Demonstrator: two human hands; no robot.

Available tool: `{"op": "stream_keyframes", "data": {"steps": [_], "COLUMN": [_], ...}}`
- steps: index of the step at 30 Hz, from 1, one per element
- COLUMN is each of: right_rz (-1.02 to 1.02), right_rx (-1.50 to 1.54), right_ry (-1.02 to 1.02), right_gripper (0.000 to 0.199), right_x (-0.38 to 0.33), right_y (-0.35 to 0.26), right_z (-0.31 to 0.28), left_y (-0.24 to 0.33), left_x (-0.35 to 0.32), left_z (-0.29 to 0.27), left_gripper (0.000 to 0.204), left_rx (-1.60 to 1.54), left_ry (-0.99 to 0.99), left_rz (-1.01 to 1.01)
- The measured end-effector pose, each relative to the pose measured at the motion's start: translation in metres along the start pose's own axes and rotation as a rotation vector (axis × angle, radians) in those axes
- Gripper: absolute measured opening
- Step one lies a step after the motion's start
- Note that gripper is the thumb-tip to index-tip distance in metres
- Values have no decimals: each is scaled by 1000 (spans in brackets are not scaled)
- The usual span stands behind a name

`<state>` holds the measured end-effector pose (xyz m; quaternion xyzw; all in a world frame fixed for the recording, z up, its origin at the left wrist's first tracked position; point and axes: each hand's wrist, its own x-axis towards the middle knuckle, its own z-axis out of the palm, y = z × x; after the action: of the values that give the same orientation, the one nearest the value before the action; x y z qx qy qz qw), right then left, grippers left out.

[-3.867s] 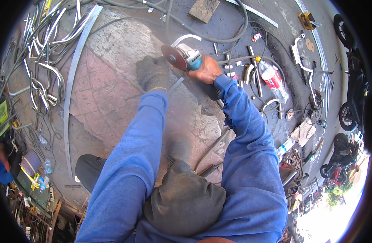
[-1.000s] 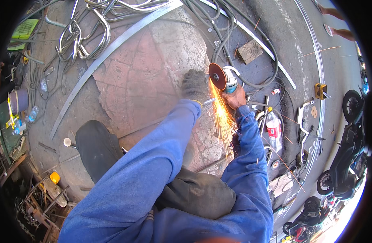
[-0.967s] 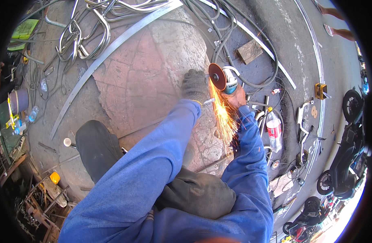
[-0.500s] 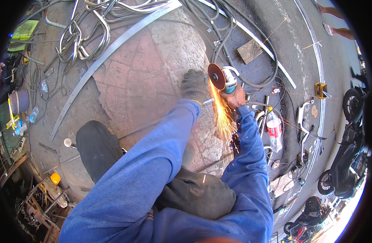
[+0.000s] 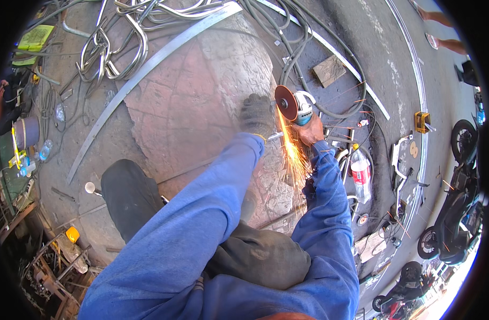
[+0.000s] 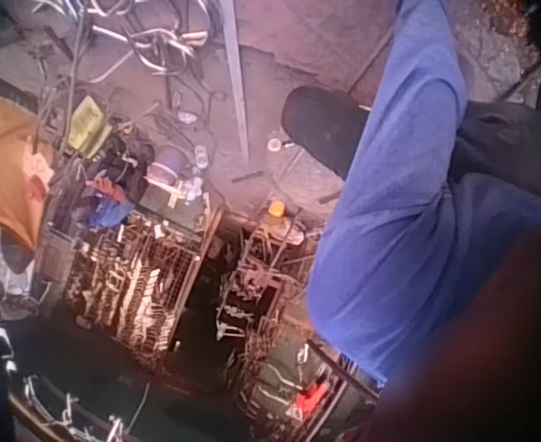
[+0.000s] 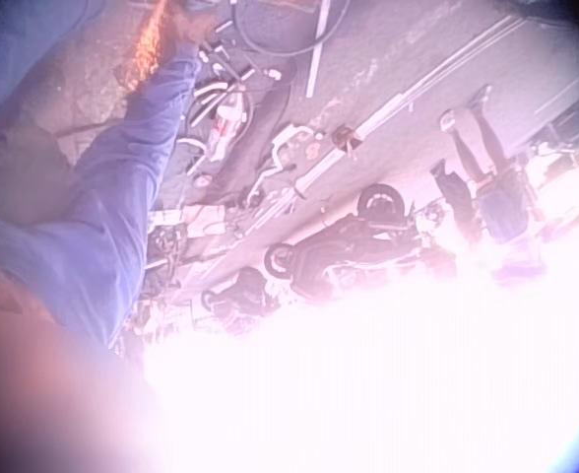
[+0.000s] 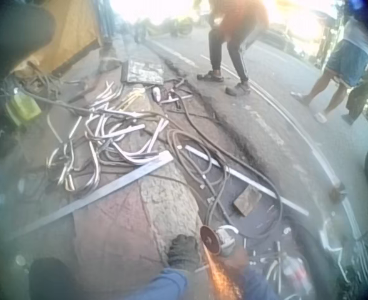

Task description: The person sits on the floor and uses an angle grinder to cut and smooth curved metal pieces. They then use a hammer to shape the metal on a vise and a welding torch to join the pieces together.

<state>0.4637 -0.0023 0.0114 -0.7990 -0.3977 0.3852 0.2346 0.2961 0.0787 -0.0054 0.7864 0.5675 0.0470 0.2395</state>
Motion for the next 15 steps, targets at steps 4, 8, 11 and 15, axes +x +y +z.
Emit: {"op": "stream_keyframes", "data": {"steps": [4,8,11,15], "right_rz": [4,-10,-19,-7], "right_rx": [-28,-13,-6,-15], "right_ry": [25,37,18,19], "right_gripper": [62,62,62,62], "right_x": [1,3,4,5], "right_y": [-2,2,7,10], "right_z": [0,3,4,4], "left_y": [1,2,3,3], "left_x": [0,0,1,0], "left_z": [-2,-4,-5,-6], "left_gripper": [20,20,20,21], "left_rx": [23,11,-2,7], "left_ry": [-3,-11,-30,-42], "left_rz": [-4,-12,-39,-42]}}
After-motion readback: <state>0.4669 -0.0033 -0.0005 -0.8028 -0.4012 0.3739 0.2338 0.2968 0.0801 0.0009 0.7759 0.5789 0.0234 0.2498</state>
